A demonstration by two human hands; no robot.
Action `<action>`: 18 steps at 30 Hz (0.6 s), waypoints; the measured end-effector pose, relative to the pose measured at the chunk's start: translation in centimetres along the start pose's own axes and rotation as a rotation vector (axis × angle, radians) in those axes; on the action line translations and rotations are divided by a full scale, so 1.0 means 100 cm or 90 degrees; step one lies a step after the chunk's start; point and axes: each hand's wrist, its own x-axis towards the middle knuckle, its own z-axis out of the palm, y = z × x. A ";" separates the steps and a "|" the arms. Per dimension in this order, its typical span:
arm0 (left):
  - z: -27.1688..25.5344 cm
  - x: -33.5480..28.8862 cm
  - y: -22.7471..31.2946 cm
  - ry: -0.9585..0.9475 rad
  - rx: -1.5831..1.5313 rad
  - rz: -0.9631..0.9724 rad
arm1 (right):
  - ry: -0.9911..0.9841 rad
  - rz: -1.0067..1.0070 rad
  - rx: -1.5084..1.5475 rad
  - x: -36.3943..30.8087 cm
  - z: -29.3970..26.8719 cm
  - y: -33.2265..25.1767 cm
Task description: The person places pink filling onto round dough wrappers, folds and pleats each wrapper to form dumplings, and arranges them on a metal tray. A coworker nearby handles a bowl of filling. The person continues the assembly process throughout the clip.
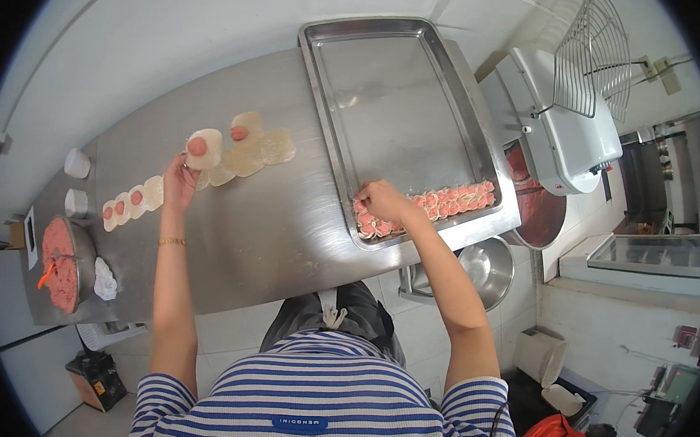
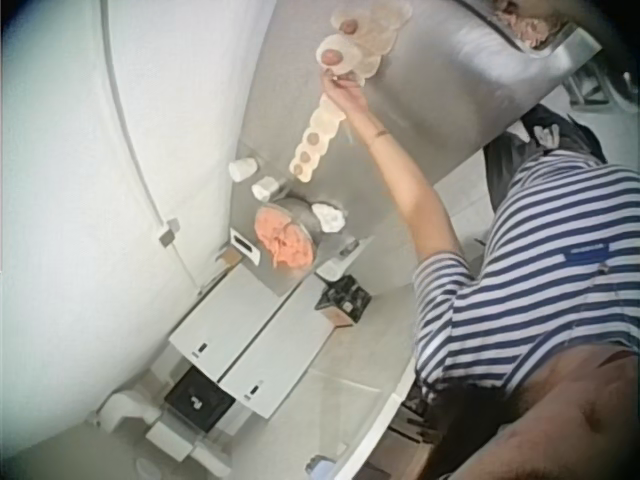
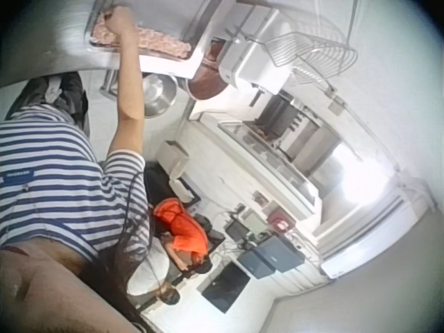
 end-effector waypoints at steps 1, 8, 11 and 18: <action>0.008 -0.014 -0.003 -0.005 0.020 -0.007 | 0.009 -0.007 -0.006 -0.002 0.001 0.000; 0.064 -0.111 -0.031 -0.074 -0.011 -0.113 | 0.283 0.049 0.158 -0.008 0.004 -0.070; 0.082 -0.145 -0.047 -0.089 -0.034 -0.156 | 0.241 0.137 0.667 -0.003 0.049 -0.118; 0.050 -0.198 -0.116 -0.003 0.459 -0.121 | 0.295 0.281 0.760 -0.002 0.166 -0.130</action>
